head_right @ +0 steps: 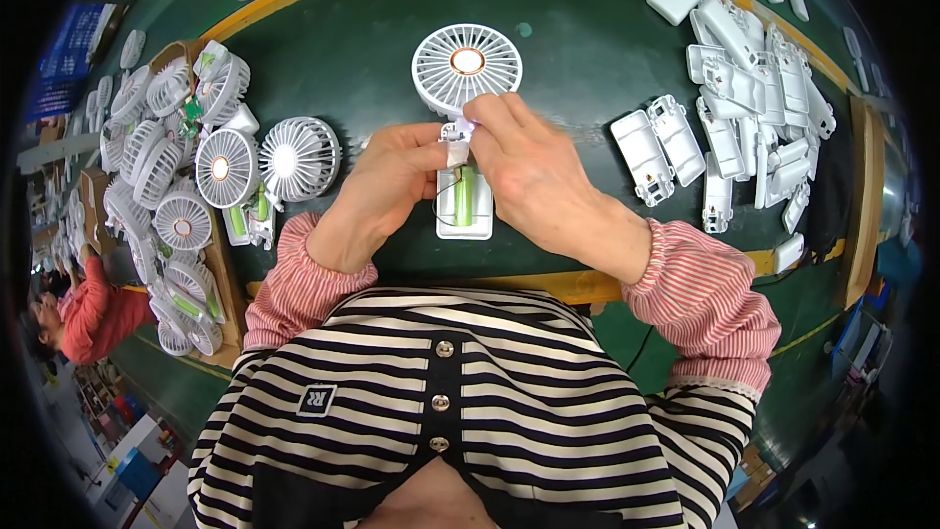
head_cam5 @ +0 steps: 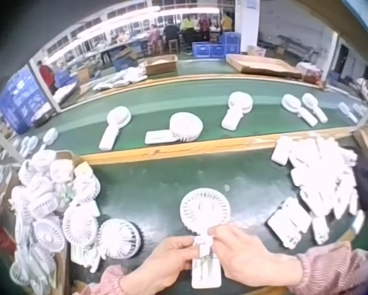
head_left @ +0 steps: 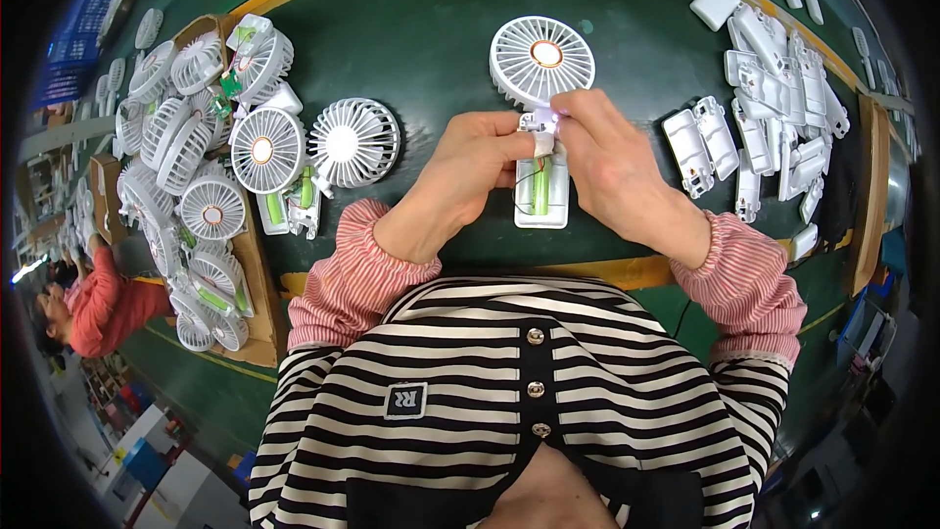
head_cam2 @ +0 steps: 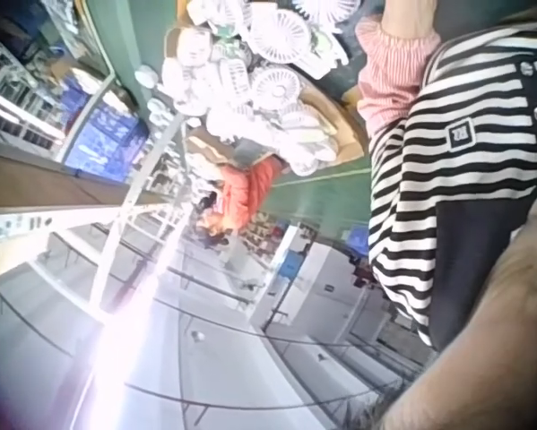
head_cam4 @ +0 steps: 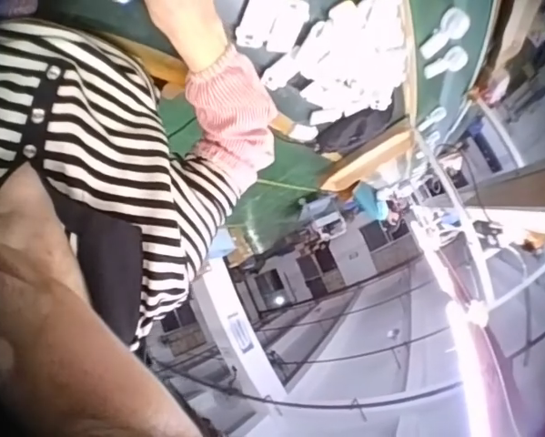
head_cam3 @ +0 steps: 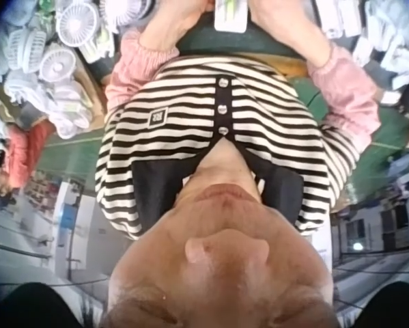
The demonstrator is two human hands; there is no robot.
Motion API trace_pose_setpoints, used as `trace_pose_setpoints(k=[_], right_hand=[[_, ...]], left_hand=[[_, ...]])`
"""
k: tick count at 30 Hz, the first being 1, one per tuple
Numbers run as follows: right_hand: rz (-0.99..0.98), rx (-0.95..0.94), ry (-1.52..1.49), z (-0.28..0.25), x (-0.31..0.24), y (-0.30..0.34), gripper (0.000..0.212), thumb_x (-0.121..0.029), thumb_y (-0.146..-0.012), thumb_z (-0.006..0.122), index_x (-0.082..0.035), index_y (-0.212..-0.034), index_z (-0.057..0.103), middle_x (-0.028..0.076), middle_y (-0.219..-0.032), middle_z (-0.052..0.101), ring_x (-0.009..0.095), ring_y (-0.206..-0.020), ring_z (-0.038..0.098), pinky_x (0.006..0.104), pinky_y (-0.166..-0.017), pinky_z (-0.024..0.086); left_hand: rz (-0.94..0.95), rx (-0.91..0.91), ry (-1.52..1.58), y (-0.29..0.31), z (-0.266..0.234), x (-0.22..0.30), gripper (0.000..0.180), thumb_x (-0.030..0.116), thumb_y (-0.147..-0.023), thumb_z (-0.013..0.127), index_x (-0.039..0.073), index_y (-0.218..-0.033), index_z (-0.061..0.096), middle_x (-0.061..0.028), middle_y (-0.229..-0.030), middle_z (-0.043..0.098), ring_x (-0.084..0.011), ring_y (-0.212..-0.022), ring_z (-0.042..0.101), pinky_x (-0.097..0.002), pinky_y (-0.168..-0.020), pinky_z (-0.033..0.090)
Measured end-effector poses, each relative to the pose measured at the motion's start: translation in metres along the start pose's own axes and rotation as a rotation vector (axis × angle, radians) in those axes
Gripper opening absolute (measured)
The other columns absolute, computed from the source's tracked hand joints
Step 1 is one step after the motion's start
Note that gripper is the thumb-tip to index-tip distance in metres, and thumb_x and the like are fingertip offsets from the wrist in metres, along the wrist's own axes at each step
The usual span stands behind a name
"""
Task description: The person assembles portable fans by fitting the internal circuit board, battery, and wires into the handle casing, snapping on the back cover, and placing the assembled fans onto the conveyor belt.
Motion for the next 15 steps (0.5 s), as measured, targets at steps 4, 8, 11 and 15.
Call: trace_pose_setpoints(k=[4, 8, 11, 15], right_hand=[[0.055, 0.002, 0.064, 0.0, 0.001, 0.002, 0.017, 0.0, -0.059, 0.058, 0.0, -0.073, 0.049, 0.009, -0.088, 0.046, 0.025, -0.08, 0.05, 0.0327, -0.058, 0.046], [0.119, -0.032, 0.115, 0.002, 0.004, 0.006, 0.017, -0.003, -0.058, 0.061, -0.003, -0.069, 0.048, 0.007, -0.076, 0.046, 0.024, -0.073, 0.052, 0.0331, -0.052, 0.043], [0.162, -0.03, 0.067, 0.004, 0.006, 0.007, 0.015, -0.003, -0.059, 0.06, -0.004, -0.069, 0.048, 0.006, -0.07, 0.048, 0.024, -0.067, 0.053, 0.036, -0.05, 0.043], [0.209, -0.049, 0.039, 0.008, 0.01, 0.008, 0.013, 0.0, -0.06, 0.058, -0.003, -0.07, 0.049, 0.007, -0.068, 0.049, 0.026, -0.064, 0.054, 0.0378, -0.049, 0.043]], left_hand=[[-0.004, -0.003, -0.019, -0.002, -0.002, -0.003, 0.015, 0.007, -0.081, 0.054, -0.003, -0.09, 0.06, -0.0067, -0.082, 0.061, -0.0134, -0.069, 0.059, -0.0254, -0.06, 0.049], [-0.018, -0.012, -0.002, -0.004, 0.0, -0.005, 0.014, 0.008, -0.082, 0.054, -0.002, -0.09, 0.06, -0.0063, -0.082, 0.061, -0.0134, -0.069, 0.059, -0.0253, -0.06, 0.048], [-0.031, 0.003, 0.006, -0.006, 0.0, -0.007, 0.013, 0.007, -0.083, 0.054, -0.002, -0.09, 0.06, -0.0063, -0.082, 0.061, -0.0135, -0.069, 0.059, -0.0255, -0.06, 0.048], [-0.036, 0.007, 0.079, -0.011, -0.002, -0.013, 0.013, 0.007, -0.082, 0.054, -0.002, -0.09, 0.06, -0.0066, -0.082, 0.061, -0.0138, -0.069, 0.059, -0.0256, -0.061, 0.048]])
Point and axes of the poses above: each hand's wrist, its own y-axis away from the middle knuckle, its own z-axis out of the palm, x = y × z, the point moved 2 cm from there along -y, towards the middle knuckle
